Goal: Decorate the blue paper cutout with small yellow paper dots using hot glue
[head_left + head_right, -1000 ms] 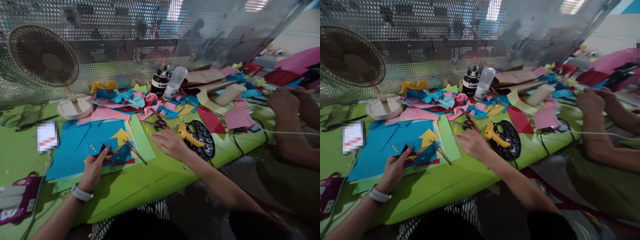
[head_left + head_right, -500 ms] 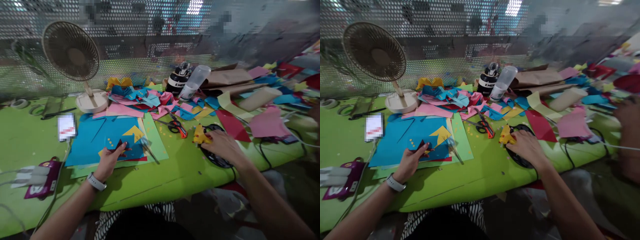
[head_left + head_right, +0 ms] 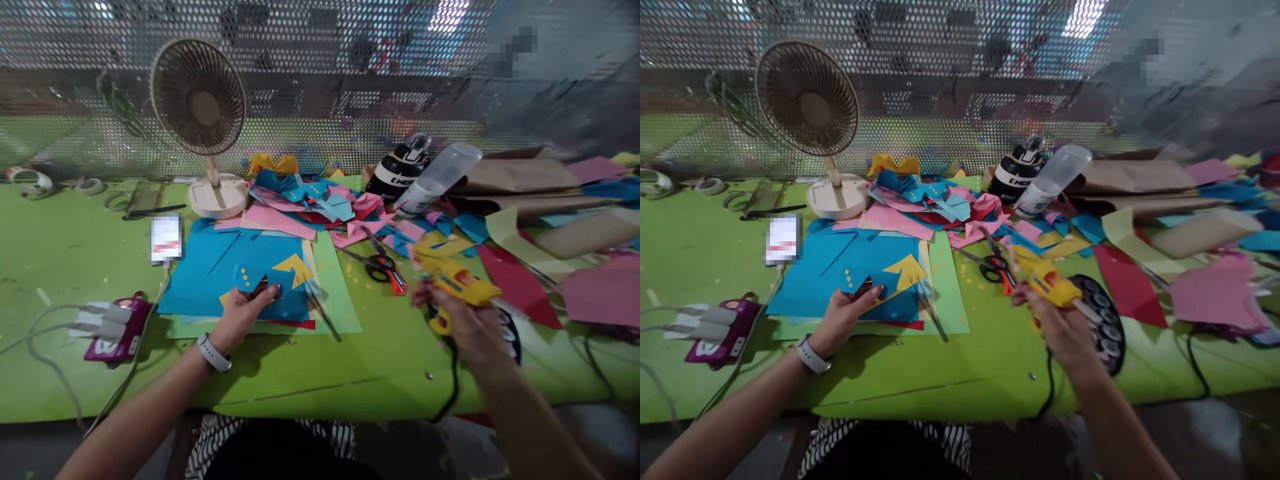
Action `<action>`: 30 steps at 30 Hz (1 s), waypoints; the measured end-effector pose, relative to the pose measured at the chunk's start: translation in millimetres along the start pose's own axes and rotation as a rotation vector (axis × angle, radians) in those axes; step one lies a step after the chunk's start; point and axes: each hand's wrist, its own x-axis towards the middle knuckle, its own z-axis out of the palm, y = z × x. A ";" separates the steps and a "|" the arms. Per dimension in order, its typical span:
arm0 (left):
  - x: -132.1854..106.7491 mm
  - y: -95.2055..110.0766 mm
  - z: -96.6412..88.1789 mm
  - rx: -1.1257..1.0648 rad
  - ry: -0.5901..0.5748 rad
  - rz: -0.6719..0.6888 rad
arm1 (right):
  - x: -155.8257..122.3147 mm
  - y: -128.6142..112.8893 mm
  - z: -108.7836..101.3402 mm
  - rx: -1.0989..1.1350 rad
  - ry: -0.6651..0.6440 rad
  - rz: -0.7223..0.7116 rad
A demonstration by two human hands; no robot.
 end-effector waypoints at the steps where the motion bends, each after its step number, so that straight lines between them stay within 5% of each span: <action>1: 0.0 0.4 -0.4 0.013 0.008 0.011 | 1.7 -12.2 14.0 0.109 -0.038 0.049; 6: 3.7 -3.2 -6.7 0.040 0.026 0.016 | 4.2 -67.9 80.1 0.459 -0.389 0.075; 10: 7.1 -7.2 -11.9 0.035 0.023 0.011 | 0.5 -88.7 104.7 0.487 -0.615 0.012; 30: 5.4 -7.8 -6.8 -0.049 -0.049 -0.017 | -7.2 -80.7 107.7 0.404 -0.592 -0.138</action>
